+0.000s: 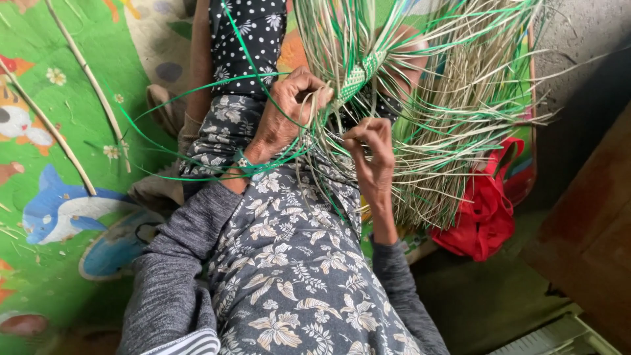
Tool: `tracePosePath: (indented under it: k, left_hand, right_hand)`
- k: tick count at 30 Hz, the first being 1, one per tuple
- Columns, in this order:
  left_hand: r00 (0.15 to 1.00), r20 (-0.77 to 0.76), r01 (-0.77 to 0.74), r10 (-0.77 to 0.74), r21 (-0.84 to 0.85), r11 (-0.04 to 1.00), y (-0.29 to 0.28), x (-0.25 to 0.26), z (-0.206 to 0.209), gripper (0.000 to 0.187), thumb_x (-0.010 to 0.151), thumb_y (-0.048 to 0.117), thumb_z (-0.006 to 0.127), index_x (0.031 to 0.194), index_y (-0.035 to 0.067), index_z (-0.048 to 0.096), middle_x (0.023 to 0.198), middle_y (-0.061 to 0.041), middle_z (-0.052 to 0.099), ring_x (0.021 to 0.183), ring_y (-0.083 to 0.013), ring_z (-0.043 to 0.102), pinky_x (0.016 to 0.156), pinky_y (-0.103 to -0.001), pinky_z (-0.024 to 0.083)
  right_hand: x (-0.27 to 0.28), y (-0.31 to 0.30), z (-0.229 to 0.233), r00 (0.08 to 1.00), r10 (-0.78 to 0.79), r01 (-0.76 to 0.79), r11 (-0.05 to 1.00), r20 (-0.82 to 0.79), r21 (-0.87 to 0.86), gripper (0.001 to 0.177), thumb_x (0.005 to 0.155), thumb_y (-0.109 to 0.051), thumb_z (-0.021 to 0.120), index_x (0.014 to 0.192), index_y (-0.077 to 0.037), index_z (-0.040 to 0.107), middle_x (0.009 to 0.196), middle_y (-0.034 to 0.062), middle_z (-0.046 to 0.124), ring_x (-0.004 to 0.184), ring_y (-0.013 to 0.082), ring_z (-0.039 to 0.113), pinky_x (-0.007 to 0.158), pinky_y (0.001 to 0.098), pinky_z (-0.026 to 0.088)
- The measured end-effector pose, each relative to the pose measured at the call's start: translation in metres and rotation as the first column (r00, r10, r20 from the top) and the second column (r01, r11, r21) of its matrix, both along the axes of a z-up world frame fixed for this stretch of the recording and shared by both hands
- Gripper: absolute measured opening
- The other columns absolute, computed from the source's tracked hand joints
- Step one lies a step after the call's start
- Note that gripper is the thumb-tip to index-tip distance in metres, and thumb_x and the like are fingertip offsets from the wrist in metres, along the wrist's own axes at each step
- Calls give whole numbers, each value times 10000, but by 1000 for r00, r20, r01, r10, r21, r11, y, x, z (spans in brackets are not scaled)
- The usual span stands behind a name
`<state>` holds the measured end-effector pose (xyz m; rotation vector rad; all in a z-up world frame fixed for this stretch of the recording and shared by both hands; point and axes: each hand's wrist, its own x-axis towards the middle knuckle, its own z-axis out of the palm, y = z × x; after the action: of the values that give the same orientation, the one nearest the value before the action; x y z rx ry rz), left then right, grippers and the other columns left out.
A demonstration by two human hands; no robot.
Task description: The person weaves a basket by hand using green and white plastic strips, interlacing them together while sitting on a mat.
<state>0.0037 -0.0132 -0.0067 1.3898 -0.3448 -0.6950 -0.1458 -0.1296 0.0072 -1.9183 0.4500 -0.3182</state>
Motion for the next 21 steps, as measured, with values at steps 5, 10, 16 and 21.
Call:
tracePosePath:
  k: [5, 10, 16, 21]
  left_hand:
    - [999, 40, 22, -23, 19, 1000, -2, 2, 3, 134, 876, 159, 665, 826, 36, 651, 751, -62, 522, 778, -96, 518, 746, -252, 461]
    - [998, -9, 59, -59, 2, 998, 0, 4, 11, 111, 854, 133, 682, 843, 29, 644, 774, -75, 526, 788, -87, 519, 737, -233, 479]
    - [998, -7, 56, -56, -11, 998, -1, 5, 13, 139, 865, 154, 679, 853, 21, 641, 780, -70, 524, 784, -84, 534, 709, -235, 493]
    - [997, 43, 55, -56, 21, 998, -4, 5, 9, 192, 866, 162, 693, 804, -9, 634, 744, -104, 498, 753, -126, 527, 694, -256, 487]
  right_hand:
    - [6, 14, 14, 996, -79, 78, 996, 35, 37, 59, 896, -98, 597, 911, -76, 650, 915, 64, 418, 889, 174, 463, 867, 353, 392]
    - [15, 9, 22, 992, -86, 82, 996, 92, 42, 60, 889, -56, 598, 917, -47, 650, 896, 84, 438, 865, 172, 483, 837, 357, 417]
    - [23, -3, 24, 968, -98, 95, 995, 233, 23, 57, 885, -38, 589, 896, -8, 637, 869, 131, 551, 880, 240, 586, 822, 382, 473]
    - [38, 5, 45, 956, -15, 14, 1000, 292, 3, 56, 897, 8, 550, 895, 24, 603, 914, 161, 638, 969, 304, 606, 891, 403, 448]
